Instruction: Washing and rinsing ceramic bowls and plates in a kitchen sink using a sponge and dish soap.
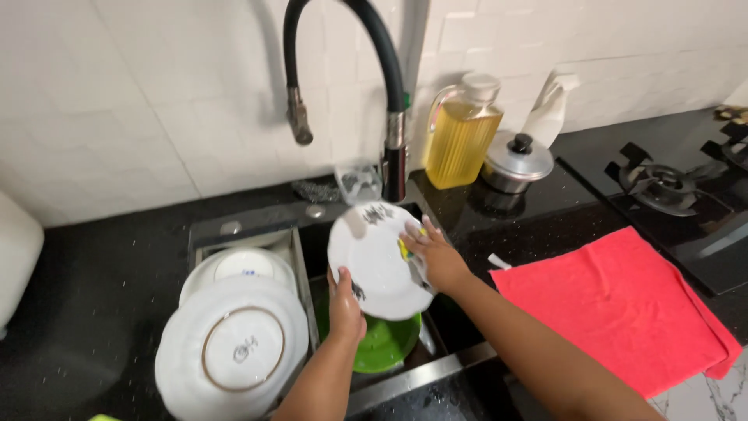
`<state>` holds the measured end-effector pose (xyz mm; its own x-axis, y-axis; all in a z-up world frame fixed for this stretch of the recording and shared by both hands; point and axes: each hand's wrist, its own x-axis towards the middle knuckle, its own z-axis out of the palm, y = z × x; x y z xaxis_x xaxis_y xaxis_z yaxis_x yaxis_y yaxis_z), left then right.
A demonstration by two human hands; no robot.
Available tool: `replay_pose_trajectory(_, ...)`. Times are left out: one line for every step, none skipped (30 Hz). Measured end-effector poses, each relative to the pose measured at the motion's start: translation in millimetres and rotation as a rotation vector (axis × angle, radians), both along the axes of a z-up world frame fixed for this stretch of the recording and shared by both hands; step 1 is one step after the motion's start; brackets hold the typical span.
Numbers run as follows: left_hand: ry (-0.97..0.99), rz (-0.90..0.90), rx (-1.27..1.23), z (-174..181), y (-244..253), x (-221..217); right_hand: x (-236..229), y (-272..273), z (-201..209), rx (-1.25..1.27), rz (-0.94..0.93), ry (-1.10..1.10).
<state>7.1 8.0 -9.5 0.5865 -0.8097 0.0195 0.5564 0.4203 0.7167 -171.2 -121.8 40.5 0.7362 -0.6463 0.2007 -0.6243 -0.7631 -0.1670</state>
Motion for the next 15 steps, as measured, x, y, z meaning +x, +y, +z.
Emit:
replay_pose_trajectory(0.058,-0.077,0.037,5,3,-2,8,-5,3,-0.143,-0.037,0.033)
replay_pose_trajectory(0.115,-0.152,0.076,9,5,-1,19,-12,5,-0.285,-0.073,0.066)
replay_pose_trajectory(0.107,-0.157,0.070,10,1,1,29,-11,4,-0.292,-0.079,0.059)
replay_pose_trajectory(0.102,-0.141,0.082,11,-1,2,40,-10,3,-0.244,-0.128,0.112)
replay_pose_trajectory(0.097,-0.124,0.094,11,-3,4,52,-10,0,-0.196,-0.177,0.164)
replay_pose_trajectory(0.095,-0.120,0.104,9,-1,5,58,-5,-7,-0.187,-0.173,0.162)
replay_pose_trajectory(0.046,-0.107,0.107,7,1,6,64,-1,-14,-0.097,-0.111,-0.035)
replay_pose_trajectory(-0.002,-0.094,0.105,7,0,6,70,0,-18,-0.011,-0.049,-0.232)
replay_pose_trajectory(-0.004,-0.089,0.111,8,-1,8,73,5,-18,-0.005,-0.045,-0.234)
replay_pose_trajectory(-0.020,-0.108,0.133,7,-1,6,73,12,-18,0.073,0.037,-0.272)
replay_pose_trajectory(-0.035,-0.127,0.155,6,-1,4,72,18,-18,0.152,0.119,-0.309)
replay_pose_trajectory(-0.033,-0.129,0.167,5,0,4,68,32,-11,0.164,0.116,-0.309)
replay_pose_trajectory(-0.078,-0.137,0.166,4,1,4,64,46,-3,0.243,0.198,-0.295)
replay_pose_trajectory(-0.127,-0.148,0.158,4,-1,4,59,58,7,0.312,0.279,-0.283)
replay_pose_trajectory(-0.127,-0.153,0.161,-1,-2,5,53,62,-1,0.315,0.273,-0.285)
